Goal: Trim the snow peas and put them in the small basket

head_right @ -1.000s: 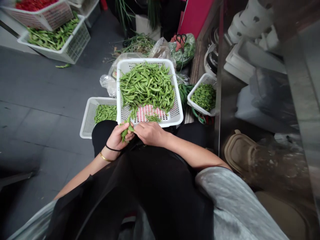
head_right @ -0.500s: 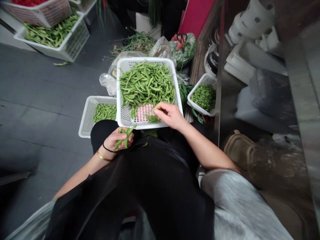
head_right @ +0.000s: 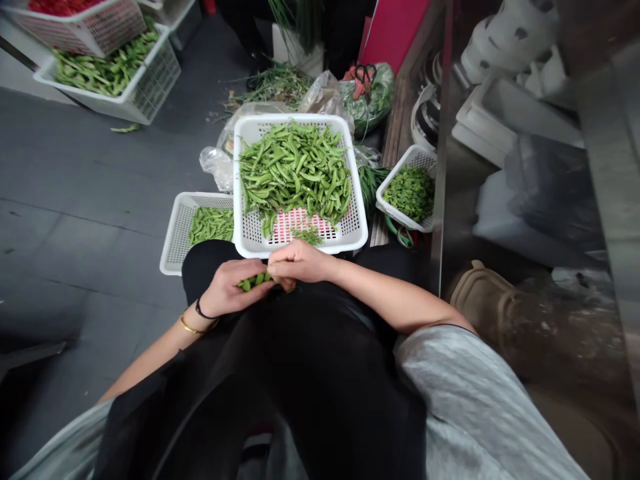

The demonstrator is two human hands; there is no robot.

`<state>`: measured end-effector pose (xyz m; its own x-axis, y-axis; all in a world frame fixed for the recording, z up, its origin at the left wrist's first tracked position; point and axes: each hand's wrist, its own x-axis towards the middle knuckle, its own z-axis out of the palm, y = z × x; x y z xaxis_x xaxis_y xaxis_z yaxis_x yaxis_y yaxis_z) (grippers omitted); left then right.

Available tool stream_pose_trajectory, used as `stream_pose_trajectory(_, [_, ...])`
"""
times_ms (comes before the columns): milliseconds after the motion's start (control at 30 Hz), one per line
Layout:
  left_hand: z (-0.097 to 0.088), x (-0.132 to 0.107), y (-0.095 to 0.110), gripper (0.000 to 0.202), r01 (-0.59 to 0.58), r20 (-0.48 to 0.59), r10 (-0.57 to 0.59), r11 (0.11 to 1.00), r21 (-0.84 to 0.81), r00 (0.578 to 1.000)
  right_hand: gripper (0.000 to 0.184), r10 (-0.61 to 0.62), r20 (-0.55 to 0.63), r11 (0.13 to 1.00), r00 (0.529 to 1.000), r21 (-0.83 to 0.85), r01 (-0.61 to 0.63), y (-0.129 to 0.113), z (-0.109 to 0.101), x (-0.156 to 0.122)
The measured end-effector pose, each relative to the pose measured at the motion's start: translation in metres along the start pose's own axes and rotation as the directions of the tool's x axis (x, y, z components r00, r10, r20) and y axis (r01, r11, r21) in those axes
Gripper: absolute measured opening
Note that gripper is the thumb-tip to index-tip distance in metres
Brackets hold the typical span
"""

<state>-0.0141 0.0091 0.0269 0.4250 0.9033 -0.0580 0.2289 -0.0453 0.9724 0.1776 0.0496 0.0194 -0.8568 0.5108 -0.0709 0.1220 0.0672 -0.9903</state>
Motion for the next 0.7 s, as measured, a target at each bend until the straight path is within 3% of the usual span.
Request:
stream_pose_trajectory(67, [-0.004, 0.000, 0.000, 0.006, -0.003, -0.012, 0.003, 1.000, -0.022, 1.000, 0.035, 0.077, -0.012, 0.945, 0.997, 0.320, -0.069, 0.004, 0.005, 0.002])
stream_pose_trajectory(100, [-0.006, 0.001, 0.000, 0.006, 0.002, 0.039, -0.001, 0.999, -0.034, 0.999, 0.036, 0.097, 0.007, 0.908, 0.995, 0.409, -0.091, 0.006, 0.007, 0.003])
stream_pose_trajectory(200, [-0.013, 0.002, -0.002, 0.015, 0.025, 0.306, 0.003, 0.996, -0.087, 0.952, 0.039, 0.120, 0.210, 0.854, 0.970, 0.477, -0.209, 0.009, 0.015, 0.005])
stream_pose_trajectory(267, [-0.014, 0.001, -0.003, 0.010, 0.075, 0.399, -0.005, 0.984, -0.160, 0.917, 0.040, 0.118, 0.300, 0.815, 0.947, 0.516, -0.265, 0.008, 0.019, 0.008])
stream_pose_trajectory(333, [-0.012, 0.000, -0.006, 0.008, 0.120, 0.282, -0.037, 0.951, -0.284, 0.959, 0.041, 0.133, 0.204, 0.753, 0.970, 0.616, -0.232, 0.007, 0.020, 0.012])
stream_pose_trajectory(367, [-0.011, 0.000, -0.009, 0.012, 0.114, 0.133, -0.070, 0.924, -0.366, 0.989, 0.041, 0.148, 0.102, 0.729, 0.984, 0.660, -0.179, 0.006, 0.018, 0.014])
stream_pose_trajectory(400, [-0.011, 0.001, -0.013, 0.016, 0.073, -0.054, -0.108, 0.891, -0.448, 0.993, 0.041, 0.163, -0.007, 0.727, 0.987, 0.677, -0.115, 0.006, 0.014, 0.016])
stream_pose_trajectory(433, [-0.012, 0.003, -0.018, 0.017, -0.001, -0.248, -0.149, 0.855, -0.519, 0.957, 0.041, 0.172, -0.102, 0.752, 0.980, 0.657, -0.064, 0.007, 0.006, 0.017])
stream_pose_trajectory(467, [-0.015, 0.006, -0.024, 0.017, -0.091, -0.410, -0.190, 0.813, -0.575, 0.892, 0.041, 0.175, -0.161, 0.802, 0.971, 0.595, -0.046, 0.009, -0.004, 0.017])
stream_pose_trajectory(533, [-0.025, 0.011, -0.035, 0.017, -0.226, -0.539, -0.239, 0.719, -0.657, 0.807, 0.037, 0.197, -0.181, 0.928, 0.964, 0.353, -0.123, 0.017, -0.029, 0.017])
stream_pose_trajectory(600, [-0.037, 0.015, -0.043, 0.018, -0.251, -0.514, -0.279, 0.628, -0.737, 0.811, 0.031, 0.286, -0.146, 0.956, 0.947, -0.020, -0.292, 0.030, -0.054, 0.020])
stream_pose_trajectory(700, [-0.045, 0.016, -0.049, 0.019, -0.171, -0.402, -0.352, 0.536, -0.827, 0.845, 0.027, 0.430, -0.192, 0.743, 0.882, -0.480, -0.467, 0.056, -0.075, 0.041])
